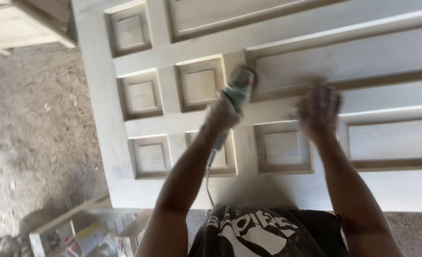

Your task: The person uses a handheld electric sander to smooth the surface of a large wooden door with recessed panels. The person moves the sander across the flat surfaces and into the recessed areas while holding the door with the other hand.

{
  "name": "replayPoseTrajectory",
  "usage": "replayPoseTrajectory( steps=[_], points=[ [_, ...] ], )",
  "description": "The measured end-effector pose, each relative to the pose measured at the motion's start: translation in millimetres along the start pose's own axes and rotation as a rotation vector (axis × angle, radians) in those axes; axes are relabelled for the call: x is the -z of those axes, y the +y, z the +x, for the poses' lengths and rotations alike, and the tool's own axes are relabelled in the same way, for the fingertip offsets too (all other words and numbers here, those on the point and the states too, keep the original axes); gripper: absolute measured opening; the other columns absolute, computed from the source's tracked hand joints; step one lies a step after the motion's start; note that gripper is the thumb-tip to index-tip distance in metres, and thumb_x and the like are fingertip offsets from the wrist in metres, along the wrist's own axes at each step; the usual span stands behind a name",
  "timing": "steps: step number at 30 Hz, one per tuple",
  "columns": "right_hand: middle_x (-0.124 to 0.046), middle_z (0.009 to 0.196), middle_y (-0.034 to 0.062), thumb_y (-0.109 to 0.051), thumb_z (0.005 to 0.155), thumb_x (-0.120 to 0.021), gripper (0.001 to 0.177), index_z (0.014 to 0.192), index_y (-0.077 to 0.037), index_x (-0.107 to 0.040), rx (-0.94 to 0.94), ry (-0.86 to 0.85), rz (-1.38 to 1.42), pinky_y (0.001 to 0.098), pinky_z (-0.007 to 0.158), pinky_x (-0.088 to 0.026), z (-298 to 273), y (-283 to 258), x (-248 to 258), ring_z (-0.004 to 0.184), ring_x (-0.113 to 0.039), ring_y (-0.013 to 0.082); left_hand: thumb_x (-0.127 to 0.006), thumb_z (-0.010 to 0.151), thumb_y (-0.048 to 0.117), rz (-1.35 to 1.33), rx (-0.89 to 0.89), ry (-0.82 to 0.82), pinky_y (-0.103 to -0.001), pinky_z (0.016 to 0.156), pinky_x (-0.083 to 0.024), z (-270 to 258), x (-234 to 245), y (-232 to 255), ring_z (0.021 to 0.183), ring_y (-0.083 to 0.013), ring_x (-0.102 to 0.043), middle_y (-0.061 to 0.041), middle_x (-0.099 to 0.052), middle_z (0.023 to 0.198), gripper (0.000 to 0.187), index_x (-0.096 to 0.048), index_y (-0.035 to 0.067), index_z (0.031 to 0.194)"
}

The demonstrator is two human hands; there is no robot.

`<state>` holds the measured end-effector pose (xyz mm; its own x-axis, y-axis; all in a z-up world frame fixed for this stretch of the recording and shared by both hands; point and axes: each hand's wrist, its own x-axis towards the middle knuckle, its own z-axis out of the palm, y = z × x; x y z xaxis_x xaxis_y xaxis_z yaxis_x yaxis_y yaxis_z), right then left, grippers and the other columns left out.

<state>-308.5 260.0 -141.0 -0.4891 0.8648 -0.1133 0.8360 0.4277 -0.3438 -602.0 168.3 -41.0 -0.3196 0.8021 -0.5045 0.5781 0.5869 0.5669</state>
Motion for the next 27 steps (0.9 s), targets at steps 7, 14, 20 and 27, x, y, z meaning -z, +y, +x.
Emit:
replayPoseTrajectory(
  steps=[7,14,20,27],
  points=[
    [-0.001,0.174,0.0285,-0.061,0.106,-0.037,0.091,0.166,0.004,-0.015,-0.356,0.007,0.121,0.0648,0.126,0.007,1.8,-2.9,25.9,0.160,0.007,0.0462,-0.069,0.086,0.025,-0.064,0.254,-0.136,-0.047,0.082,-0.065,-98.2,-38.5,-35.2,0.092,-0.0391,-0.076,-0.025,-0.072,0.104,0.069,-0.035,-0.009,0.136],
    [-0.003,0.174,0.0268,-0.057,0.105,-0.043,0.092,0.166,0.006,-0.016,-0.003,-0.082,0.088,0.0705,0.123,0.008,-4.6,-115.9,-44.7,0.160,0.007,0.0461,-0.082,0.077,0.026,-0.151,0.365,0.256,-0.050,0.095,-0.059,-129.7,17.4,-161.7,0.111,-0.0441,-0.068,-0.029,-0.066,0.120,0.087,-0.032,-0.005,0.141],
    [-0.005,0.175,0.0234,-0.062,0.108,-0.041,0.090,0.165,0.002,-0.015,0.272,-0.109,0.007,0.0625,0.130,0.003,-14.2,-225.0,-100.9,0.163,0.003,0.0426,-0.075,0.085,0.024,-0.345,0.581,0.351,-0.044,0.086,-0.066,-142.8,90.0,-271.4,0.099,-0.0329,-0.078,-0.023,-0.075,0.114,0.063,-0.055,-0.007,0.136],
    [-0.004,0.175,0.0131,-0.060,0.106,-0.033,0.082,0.166,-0.008,-0.010,0.401,-0.190,-0.014,0.0577,0.127,0.004,-15.6,-269.7,-127.6,0.161,-0.001,0.0332,-0.073,0.082,0.018,-0.298,0.485,0.231,-0.043,0.079,-0.068,-158.1,88.5,-249.0,0.090,-0.0300,-0.075,-0.021,-0.070,0.108,0.068,-0.039,-0.008,0.135]
  ],
)
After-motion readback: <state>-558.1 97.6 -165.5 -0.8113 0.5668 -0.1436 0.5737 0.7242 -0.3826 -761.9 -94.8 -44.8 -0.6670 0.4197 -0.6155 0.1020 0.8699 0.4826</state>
